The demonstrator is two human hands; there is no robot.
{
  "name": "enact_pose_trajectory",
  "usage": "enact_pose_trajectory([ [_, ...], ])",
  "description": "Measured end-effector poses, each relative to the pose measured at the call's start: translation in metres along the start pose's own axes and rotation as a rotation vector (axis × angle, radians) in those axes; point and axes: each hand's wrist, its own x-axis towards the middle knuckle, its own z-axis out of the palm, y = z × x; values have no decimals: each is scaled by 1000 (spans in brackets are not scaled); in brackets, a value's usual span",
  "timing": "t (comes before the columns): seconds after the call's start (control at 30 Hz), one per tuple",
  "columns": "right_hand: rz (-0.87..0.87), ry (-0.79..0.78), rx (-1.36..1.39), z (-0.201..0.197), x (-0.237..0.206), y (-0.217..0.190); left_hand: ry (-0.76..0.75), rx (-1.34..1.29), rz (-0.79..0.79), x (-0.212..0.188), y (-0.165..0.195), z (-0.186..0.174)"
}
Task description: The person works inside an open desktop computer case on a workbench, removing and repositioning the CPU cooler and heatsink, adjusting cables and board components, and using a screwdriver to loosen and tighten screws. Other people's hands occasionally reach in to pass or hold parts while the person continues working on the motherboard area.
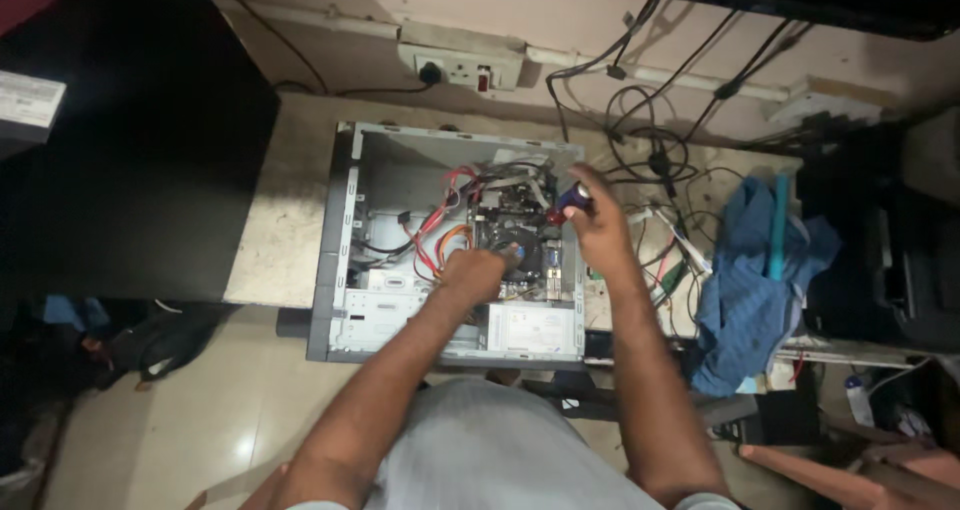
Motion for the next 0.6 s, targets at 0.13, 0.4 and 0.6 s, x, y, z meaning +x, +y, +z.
enact_pose_trajectory([
  [0.13, 184, 120, -408, -6, -4, -4, 30, -2, 40, 0, 0, 0],
  [0.4, -32, 38, -260, -13, -3, 0, -45, 73, 14, 4, -1, 8],
  [0.6, -32, -53, -52, -1, 6, -6, -44, 54, -4, 6, 1, 6],
])
